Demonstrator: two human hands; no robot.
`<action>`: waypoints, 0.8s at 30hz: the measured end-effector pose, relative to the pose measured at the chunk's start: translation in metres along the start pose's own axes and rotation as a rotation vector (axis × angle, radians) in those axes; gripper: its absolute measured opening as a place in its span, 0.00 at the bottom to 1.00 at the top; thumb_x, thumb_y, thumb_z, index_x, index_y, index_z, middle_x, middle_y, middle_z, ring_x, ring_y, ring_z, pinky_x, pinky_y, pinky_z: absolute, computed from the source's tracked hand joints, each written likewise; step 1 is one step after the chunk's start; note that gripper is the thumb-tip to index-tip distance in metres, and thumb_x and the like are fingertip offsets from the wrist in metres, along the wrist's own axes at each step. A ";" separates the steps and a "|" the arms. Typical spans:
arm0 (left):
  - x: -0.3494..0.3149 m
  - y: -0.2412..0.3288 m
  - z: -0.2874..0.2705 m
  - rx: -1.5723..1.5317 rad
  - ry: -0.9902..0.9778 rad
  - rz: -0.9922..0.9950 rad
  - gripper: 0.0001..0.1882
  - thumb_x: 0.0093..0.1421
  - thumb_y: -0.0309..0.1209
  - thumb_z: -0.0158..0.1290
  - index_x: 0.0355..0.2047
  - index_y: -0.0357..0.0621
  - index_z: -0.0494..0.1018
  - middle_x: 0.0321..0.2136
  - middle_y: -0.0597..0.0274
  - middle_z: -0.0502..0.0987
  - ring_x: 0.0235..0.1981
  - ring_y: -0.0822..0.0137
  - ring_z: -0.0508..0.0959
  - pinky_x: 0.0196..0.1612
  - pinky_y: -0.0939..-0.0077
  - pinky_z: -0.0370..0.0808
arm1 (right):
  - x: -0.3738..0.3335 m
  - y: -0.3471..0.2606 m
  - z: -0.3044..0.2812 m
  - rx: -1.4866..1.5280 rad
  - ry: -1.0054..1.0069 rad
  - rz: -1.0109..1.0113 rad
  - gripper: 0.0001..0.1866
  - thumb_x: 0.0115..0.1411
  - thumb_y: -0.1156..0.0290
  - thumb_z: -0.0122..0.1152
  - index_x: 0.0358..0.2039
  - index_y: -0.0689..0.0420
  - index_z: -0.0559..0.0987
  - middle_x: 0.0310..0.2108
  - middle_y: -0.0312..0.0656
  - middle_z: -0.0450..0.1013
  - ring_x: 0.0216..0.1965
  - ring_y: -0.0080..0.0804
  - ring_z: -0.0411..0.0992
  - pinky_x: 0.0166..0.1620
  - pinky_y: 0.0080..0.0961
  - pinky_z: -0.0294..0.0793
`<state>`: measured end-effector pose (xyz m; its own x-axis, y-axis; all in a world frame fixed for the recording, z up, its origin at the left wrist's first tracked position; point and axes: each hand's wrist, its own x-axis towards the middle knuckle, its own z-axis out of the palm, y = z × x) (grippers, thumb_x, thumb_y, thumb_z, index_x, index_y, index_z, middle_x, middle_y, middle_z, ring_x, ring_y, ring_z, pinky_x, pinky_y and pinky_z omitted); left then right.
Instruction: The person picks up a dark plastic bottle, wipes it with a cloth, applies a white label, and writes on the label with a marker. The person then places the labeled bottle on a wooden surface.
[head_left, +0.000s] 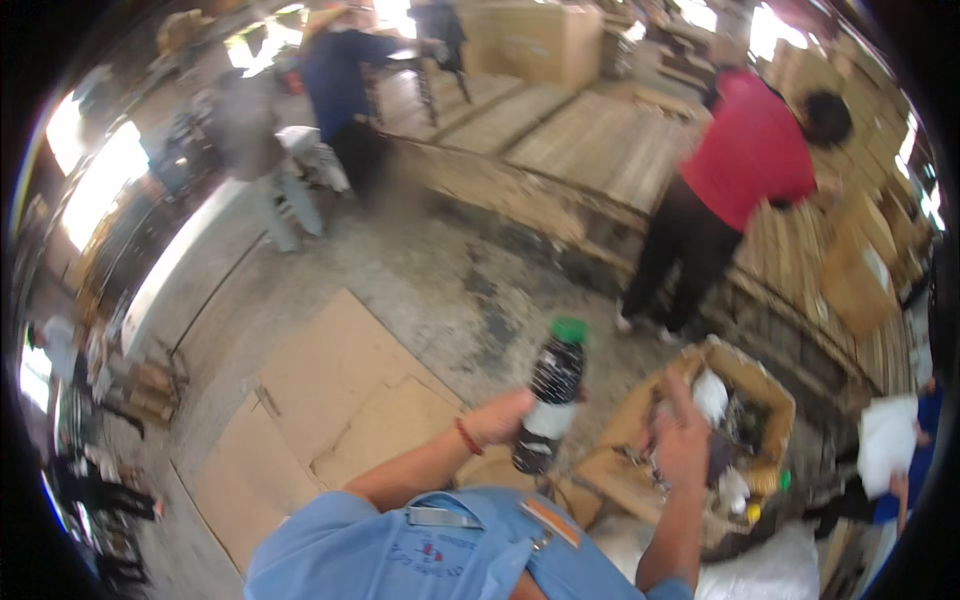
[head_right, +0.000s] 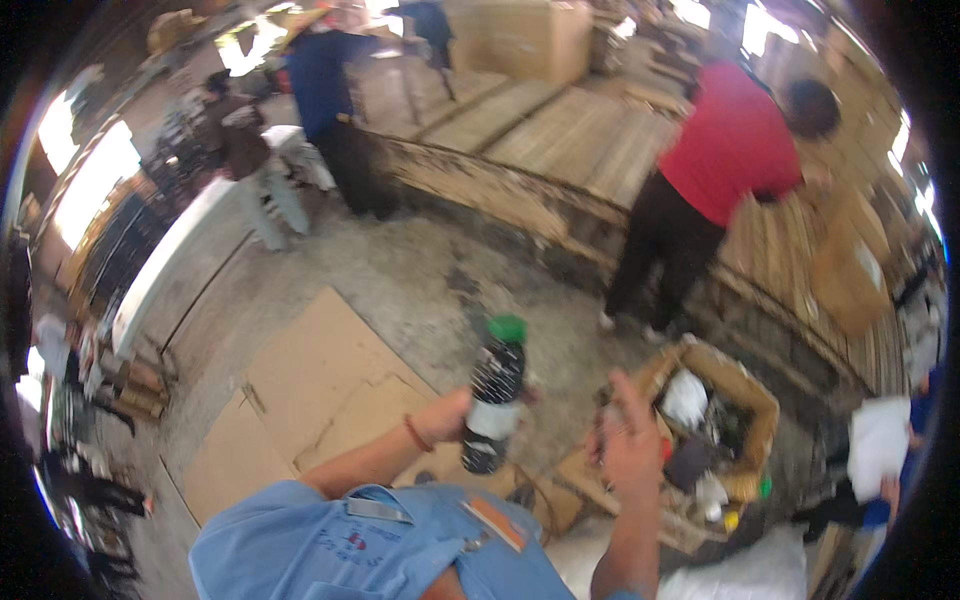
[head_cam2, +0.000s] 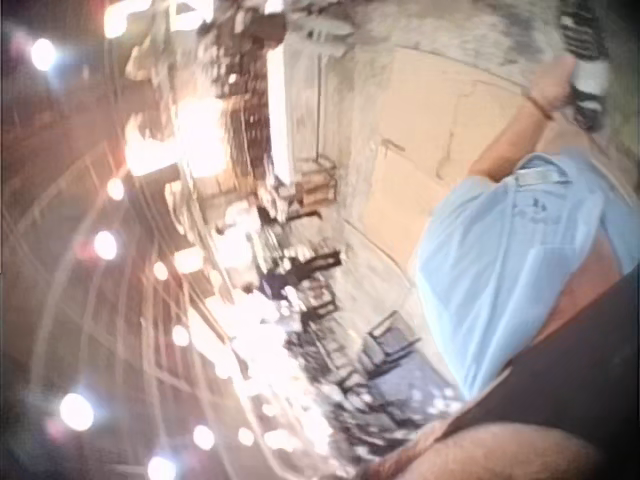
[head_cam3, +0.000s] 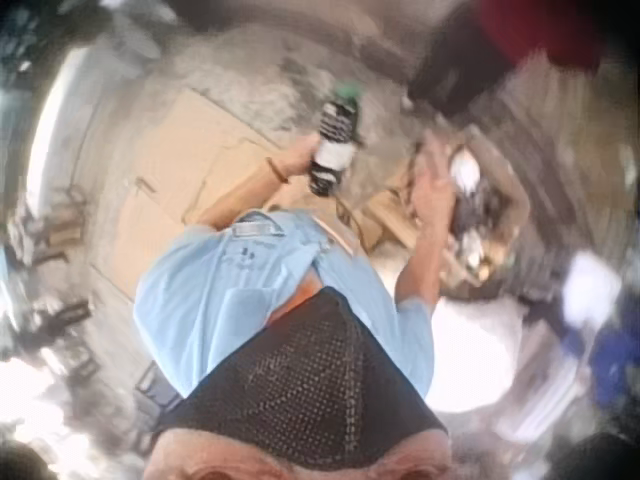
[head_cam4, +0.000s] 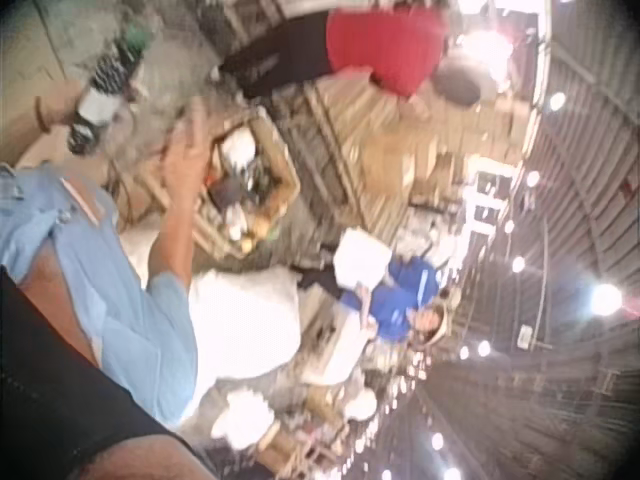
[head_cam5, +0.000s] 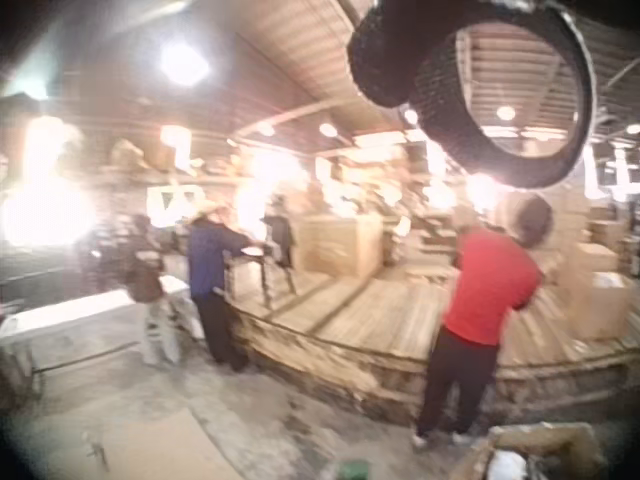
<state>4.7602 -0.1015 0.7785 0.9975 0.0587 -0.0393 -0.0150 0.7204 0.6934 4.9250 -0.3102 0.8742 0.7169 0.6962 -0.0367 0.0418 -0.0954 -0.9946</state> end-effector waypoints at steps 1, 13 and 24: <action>-0.008 0.004 -0.003 0.052 -0.024 0.041 0.30 0.68 0.45 0.47 0.65 0.42 0.61 0.61 0.60 0.68 0.51 0.64 0.77 0.54 0.65 0.74 | -0.003 0.000 0.042 -0.010 -0.033 0.062 0.19 0.64 0.79 0.50 0.56 0.60 0.70 0.23 0.37 0.71 0.20 0.24 0.71 0.23 0.22 0.71; -0.163 0.030 -0.067 0.012 0.242 0.449 0.40 0.58 0.57 0.57 0.58 0.38 0.66 0.51 0.58 0.75 0.49 0.65 0.78 0.53 0.66 0.76 | -0.029 0.037 0.245 0.025 -0.385 0.242 0.10 0.64 0.74 0.55 0.45 0.62 0.75 0.26 0.36 0.73 0.23 0.20 0.70 0.24 0.19 0.69; -0.179 0.043 -0.060 -0.003 0.103 0.419 0.49 0.49 0.66 0.60 0.60 0.41 0.65 0.56 0.55 0.71 0.59 0.56 0.71 0.58 0.55 0.73 | -0.048 0.021 0.242 0.095 -0.614 0.194 0.13 0.64 0.74 0.56 0.48 0.63 0.73 0.25 0.37 0.73 0.19 0.18 0.67 0.22 0.17 0.65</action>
<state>4.5766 -0.0394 0.7719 0.8928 0.4155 0.1738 -0.4182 0.6217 0.6622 4.7228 -0.1737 0.8310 0.1763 0.9553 -0.2373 -0.1302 -0.2163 -0.9676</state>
